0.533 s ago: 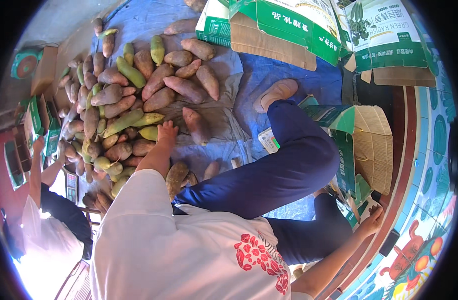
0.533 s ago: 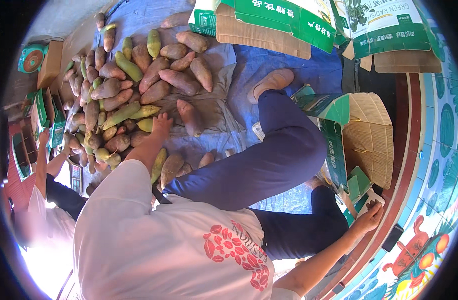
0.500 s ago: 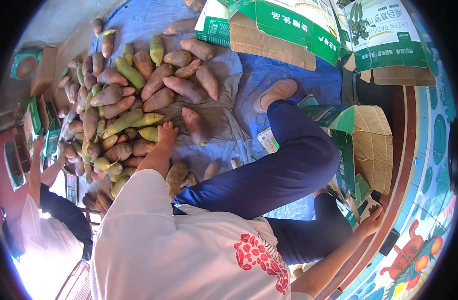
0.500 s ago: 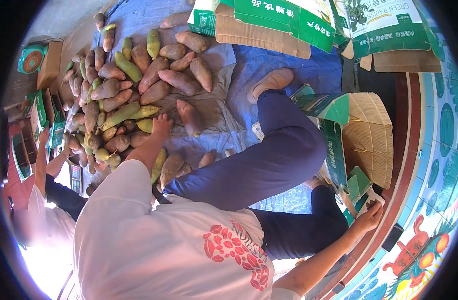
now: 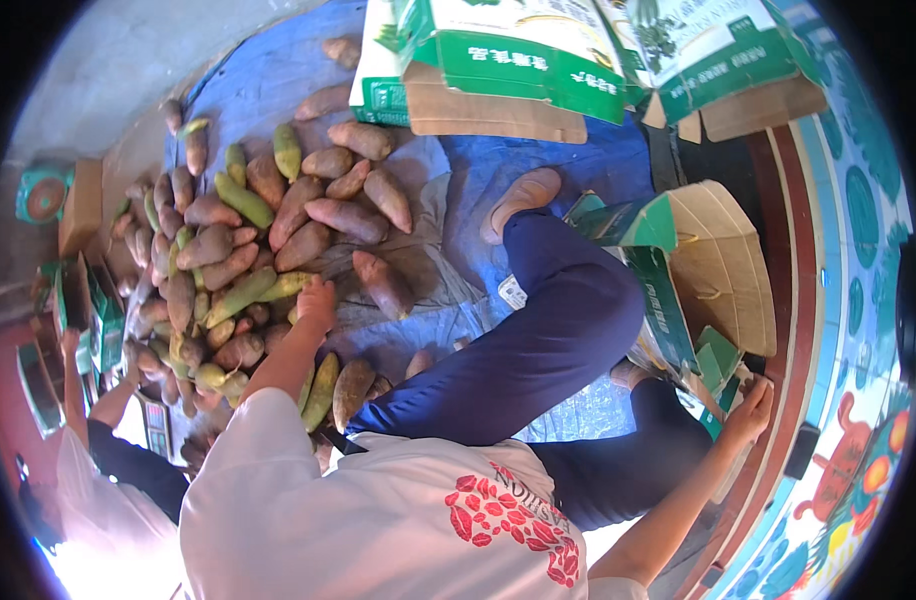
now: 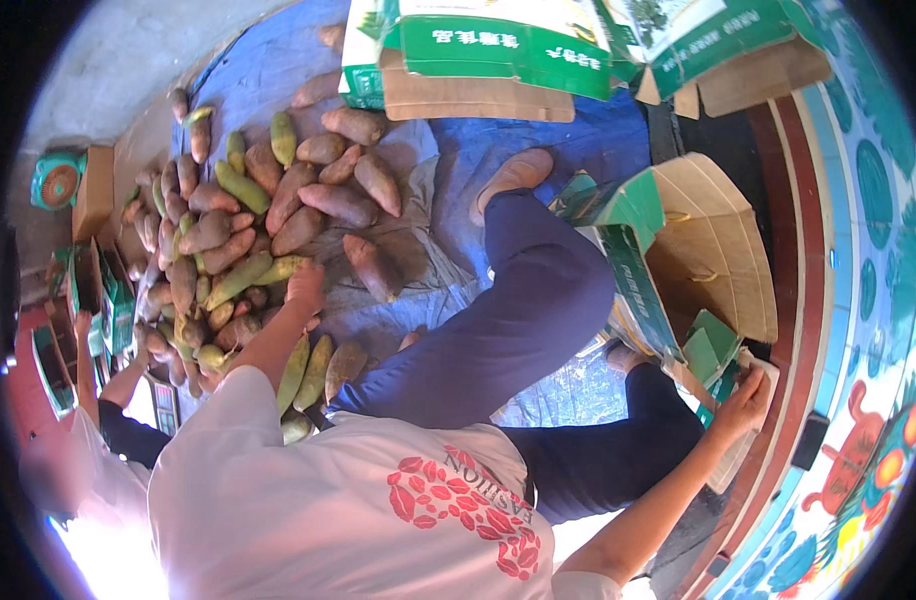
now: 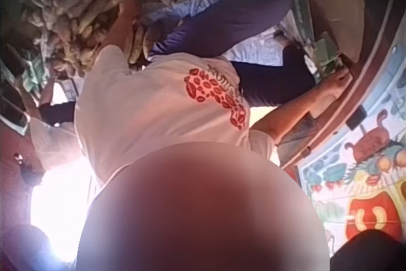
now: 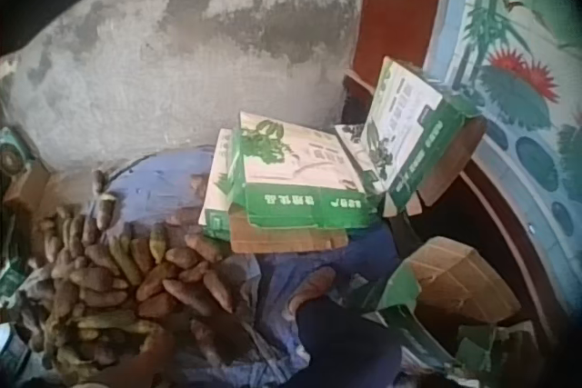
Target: The recorder and another person are sorting and packing long vegetables into cardboard boxes while squatting on the floor.
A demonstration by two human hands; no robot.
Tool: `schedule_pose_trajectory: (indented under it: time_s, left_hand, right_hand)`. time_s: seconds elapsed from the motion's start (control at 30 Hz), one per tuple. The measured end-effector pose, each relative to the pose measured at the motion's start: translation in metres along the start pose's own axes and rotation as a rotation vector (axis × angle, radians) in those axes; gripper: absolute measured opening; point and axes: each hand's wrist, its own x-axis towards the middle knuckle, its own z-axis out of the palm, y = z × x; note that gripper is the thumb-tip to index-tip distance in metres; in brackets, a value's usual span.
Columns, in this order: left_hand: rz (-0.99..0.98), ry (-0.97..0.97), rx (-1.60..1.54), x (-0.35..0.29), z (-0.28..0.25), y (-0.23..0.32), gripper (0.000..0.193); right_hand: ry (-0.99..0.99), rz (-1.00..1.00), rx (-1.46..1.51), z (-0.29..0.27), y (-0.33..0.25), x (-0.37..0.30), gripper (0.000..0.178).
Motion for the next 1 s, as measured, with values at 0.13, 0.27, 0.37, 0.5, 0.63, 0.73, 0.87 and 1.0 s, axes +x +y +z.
schedule_pose_trajectory:
  time_s: [0.13,0.27,0.37,0.5,0.63,0.73,0.87,1.0]
  left_hand:
    - [-0.046,0.125,-0.201,-0.013,-0.023,-0.011,0.064]
    - [-0.087,0.287,-0.434,-0.039,-0.047,-0.016,0.068]
    - [0.029,0.497,-0.526,-0.061,-0.090,-0.004,0.065]
    - [0.274,0.928,-0.659,-0.103,-0.182,0.022,0.054]
    - [0.481,0.993,-1.060,-0.145,-0.275,0.056,0.045]
    - [0.575,0.905,-1.410,-0.175,-0.330,0.098,0.043]
    - [0.931,0.713,-1.498,-0.191,-0.372,0.173,0.039]
    - [1.083,0.728,-1.016,-0.190,-0.386,0.246,0.043]
  right_hand:
    - [0.017,0.005,0.085,0.001,-0.001,-0.002,0.029]
    - [0.042,0.009,0.215,0.006,-0.018,-0.006,0.020]
    - [0.051,-0.010,0.154,0.000,-0.032,-0.008,0.018]
    - [0.087,-0.008,0.238,-0.003,-0.040,-0.012,0.018]
    - [0.144,-0.031,0.231,-0.005,-0.036,-0.015,0.017]
    - [0.138,-0.024,0.222,-0.006,-0.040,-0.017,0.017]
    - [0.159,0.031,0.303,-0.016,-0.046,-0.023,0.015]
    - [0.170,-0.002,0.307,-0.022,-0.044,-0.026,0.017]
